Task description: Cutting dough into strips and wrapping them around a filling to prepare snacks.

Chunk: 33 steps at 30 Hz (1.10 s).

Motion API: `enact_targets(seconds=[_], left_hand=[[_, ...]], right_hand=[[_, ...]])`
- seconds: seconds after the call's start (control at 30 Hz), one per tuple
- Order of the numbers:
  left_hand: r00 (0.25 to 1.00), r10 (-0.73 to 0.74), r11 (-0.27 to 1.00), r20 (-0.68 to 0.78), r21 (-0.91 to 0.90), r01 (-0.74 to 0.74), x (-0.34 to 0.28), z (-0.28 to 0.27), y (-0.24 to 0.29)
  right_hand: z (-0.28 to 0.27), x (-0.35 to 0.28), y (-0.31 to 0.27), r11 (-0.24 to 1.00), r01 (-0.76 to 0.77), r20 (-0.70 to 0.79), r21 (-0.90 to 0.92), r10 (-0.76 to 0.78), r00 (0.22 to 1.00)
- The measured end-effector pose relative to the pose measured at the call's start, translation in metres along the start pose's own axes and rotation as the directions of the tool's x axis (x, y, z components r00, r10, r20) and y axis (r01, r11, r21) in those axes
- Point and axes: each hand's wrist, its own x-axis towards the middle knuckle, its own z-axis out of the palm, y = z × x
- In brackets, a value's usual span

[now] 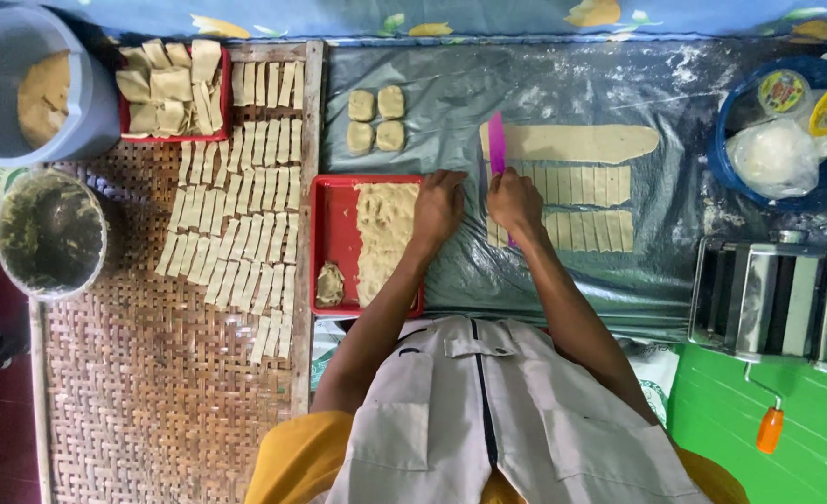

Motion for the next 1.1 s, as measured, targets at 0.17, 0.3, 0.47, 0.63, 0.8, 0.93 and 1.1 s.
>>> enact_targets(seconds=[0.17,0.3,0.47,0.63,0.8,0.93,1.1], left_hand=[[0.996,0.085,0.990,0.036,0.108,-0.089,0.043,0.029,-0.003],[0.995,0.018,0.987,0.094,0.159,-0.033,0.052,0.027,0.002],[0.994,-0.001,0.974,0.112,0.224,-0.024,0.056,0.036,-0.005],[0.992,-0.020,0.982,0.122,0.187,-0.003,0.055,0.047,-0.018],[0.993,-0.020,0.990,0.112,0.140,0.004,0.054,0.049,-0.018],[0.995,-0.015,0.992,0.095,0.126,0.003,0.051,0.045,-0.015],[0.997,-0.017,0.996,0.078,0.091,0.009,0.050,0.039,-0.009]], right_hand=[[0.001,0.016,-0.006,0.999,-0.021,0.001,-0.029,0.021,1.000],[-0.002,0.019,-0.009,0.999,-0.019,0.037,-0.046,0.021,0.999],[-0.001,0.020,-0.015,0.996,-0.018,0.058,-0.083,0.023,0.998],[-0.001,0.014,-0.023,0.996,0.000,0.104,-0.094,0.010,0.995],[0.010,0.015,-0.022,0.991,-0.028,0.116,-0.127,0.043,0.992],[0.007,-0.002,-0.022,0.998,-0.008,0.112,-0.059,0.014,0.994],[0.009,-0.019,-0.015,1.000,0.011,0.139,-0.029,-0.007,0.990]])
